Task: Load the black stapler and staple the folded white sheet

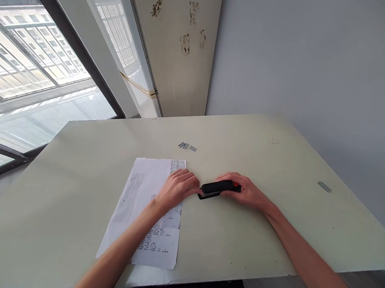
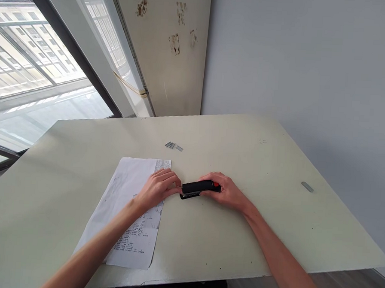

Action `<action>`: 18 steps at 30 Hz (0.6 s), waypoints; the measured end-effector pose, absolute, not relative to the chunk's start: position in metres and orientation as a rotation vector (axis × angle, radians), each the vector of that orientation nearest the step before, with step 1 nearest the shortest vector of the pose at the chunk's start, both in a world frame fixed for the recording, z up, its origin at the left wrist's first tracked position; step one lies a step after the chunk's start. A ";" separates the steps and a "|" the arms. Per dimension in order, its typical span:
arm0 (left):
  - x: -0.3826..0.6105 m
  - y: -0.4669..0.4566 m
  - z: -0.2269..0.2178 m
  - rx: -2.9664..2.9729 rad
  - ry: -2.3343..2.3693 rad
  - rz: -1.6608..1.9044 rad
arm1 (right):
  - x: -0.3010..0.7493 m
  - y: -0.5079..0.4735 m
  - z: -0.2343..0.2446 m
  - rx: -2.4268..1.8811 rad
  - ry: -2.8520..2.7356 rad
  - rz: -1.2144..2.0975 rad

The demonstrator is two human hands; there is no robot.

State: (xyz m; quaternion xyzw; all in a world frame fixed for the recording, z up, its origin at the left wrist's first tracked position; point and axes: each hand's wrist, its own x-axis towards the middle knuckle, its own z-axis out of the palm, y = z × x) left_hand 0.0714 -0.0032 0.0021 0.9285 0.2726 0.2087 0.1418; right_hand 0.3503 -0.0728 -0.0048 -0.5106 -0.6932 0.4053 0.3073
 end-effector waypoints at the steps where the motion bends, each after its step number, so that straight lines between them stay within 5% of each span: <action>1: 0.068 -0.006 0.004 2.674 0.821 0.612 | 0.350 -0.073 -0.004 -1.354 -1.824 1.080; 18: -0.083 -0.155 0.009 2.722 1.132 0.183 | 0.344 -0.084 -0.002 -1.333 -1.835 1.192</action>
